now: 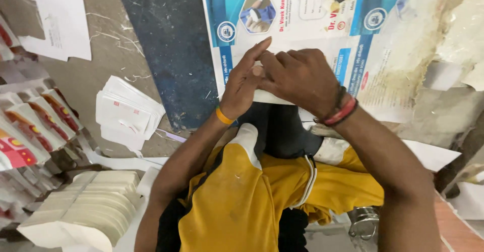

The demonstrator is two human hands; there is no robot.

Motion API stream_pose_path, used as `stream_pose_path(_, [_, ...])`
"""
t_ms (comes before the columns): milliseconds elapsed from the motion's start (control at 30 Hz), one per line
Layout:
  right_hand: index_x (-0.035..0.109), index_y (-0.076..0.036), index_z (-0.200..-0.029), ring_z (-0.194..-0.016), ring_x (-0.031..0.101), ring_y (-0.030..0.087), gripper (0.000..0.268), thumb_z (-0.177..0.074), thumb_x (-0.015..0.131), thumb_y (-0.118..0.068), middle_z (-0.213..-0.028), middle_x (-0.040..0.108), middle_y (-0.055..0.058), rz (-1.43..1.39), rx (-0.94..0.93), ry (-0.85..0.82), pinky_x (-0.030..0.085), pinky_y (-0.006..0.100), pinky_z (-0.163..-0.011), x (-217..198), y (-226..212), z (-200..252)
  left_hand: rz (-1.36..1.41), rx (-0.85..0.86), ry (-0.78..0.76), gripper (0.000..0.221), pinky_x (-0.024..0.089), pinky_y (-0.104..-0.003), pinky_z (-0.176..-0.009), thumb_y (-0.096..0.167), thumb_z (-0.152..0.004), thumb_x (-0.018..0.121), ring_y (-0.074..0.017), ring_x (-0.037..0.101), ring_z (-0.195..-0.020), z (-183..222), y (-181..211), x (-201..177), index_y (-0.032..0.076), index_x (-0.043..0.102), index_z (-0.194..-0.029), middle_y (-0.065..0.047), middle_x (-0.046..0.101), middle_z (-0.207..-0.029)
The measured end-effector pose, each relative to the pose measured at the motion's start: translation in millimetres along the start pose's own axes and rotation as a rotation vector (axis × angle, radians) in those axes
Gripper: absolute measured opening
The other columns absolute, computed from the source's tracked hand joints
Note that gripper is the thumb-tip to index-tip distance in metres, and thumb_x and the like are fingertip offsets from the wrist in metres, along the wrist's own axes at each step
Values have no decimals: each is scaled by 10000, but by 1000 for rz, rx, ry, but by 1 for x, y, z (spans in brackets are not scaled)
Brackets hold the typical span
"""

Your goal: The recorder is folding, organizing, and stacking printed paper envelopes or flyers.

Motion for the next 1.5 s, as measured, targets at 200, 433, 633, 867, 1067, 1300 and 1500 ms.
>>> stream_pose_path(200, [549, 13, -1386, -1235, 634, 362, 629, -1035, 709, -484, -1327, 643, 235, -44, 170, 252, 509, 460, -1063, 14, -21, 49, -212, -51, 21, 421, 376, -429, -1269, 208, -1135, 521, -181, 663, -1235, -1, -7, -5, 71, 508, -1532, -93, 684, -1243])
stream_pose_path(433, [530, 13, -1358, -1392, 422, 469, 651, -1004, 658, -518, -1428, 488, 297, 249, 165, 286, 237, 751, -1121, 66, -33, 104, -436, 216, -88, 423, 297, -481, -1310, 144, -1060, 641, -278, 638, -1266, -21, 7, 1, 101, 551, -1471, -127, 674, -1222])
stream_pose_path(633, [587, -15, -1401, -1468, 449, 339, 508, -1051, 704, -365, -1510, 530, 195, 279, 152, 236, 227, 681, -1190, 66, -44, 99, -477, 223, -46, 364, 315, -493, -1301, 99, -1038, 687, -287, 654, -1246, -17, 12, 2, 94, 620, -1396, -136, 687, -1267])
stream_pose_path(867, [608, -5, -1393, -1403, 499, 350, 461, -1043, 736, -277, -1501, 566, 201, 264, 172, 253, 302, 576, -1181, 39, -52, 93, -420, 132, -55, 364, 405, -464, -1222, 111, -1035, 702, -272, 671, -1169, -14, 17, 4, 91, 631, -1392, -130, 678, -1223])
stream_pose_path(1067, [638, -32, -1366, -1354, 523, 324, 423, -1023, 751, -253, -1471, 599, 146, 284, 152, 264, 313, 577, -1164, 28, -46, 91, -493, 139, -274, 441, 546, -395, -977, 227, -970, 767, -287, 667, -1121, -32, 32, -13, 93, 639, -1370, -139, 681, -1217])
stream_pose_path(1300, [650, -21, -1335, -1353, 522, 351, 394, -1002, 774, -191, -1466, 603, 150, 213, 137, 288, 298, 623, -1174, 34, -40, 96, -706, 37, -592, 347, 553, -391, -891, 258, -915, 774, -302, 721, -1027, -58, 30, -10, 88, 754, -1216, -119, 746, -1153])
stream_pose_path(1500, [716, -60, -1291, -1299, 550, 303, 314, -985, 751, -125, -1444, 625, 94, 265, 132, 315, 330, 560, -1147, 37, -44, 103, -414, -58, -637, 356, 560, -349, -934, 221, -937, 740, -243, 726, -1080, -57, 11, -11, 64, 716, -1256, -114, 740, -1193])
Point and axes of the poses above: each hand's wrist, its own z-axis away from the middle knuckle, its own x-axis out of the palm, y = z × x, the point moved 5 cm from there along -z, towards the middle knuckle
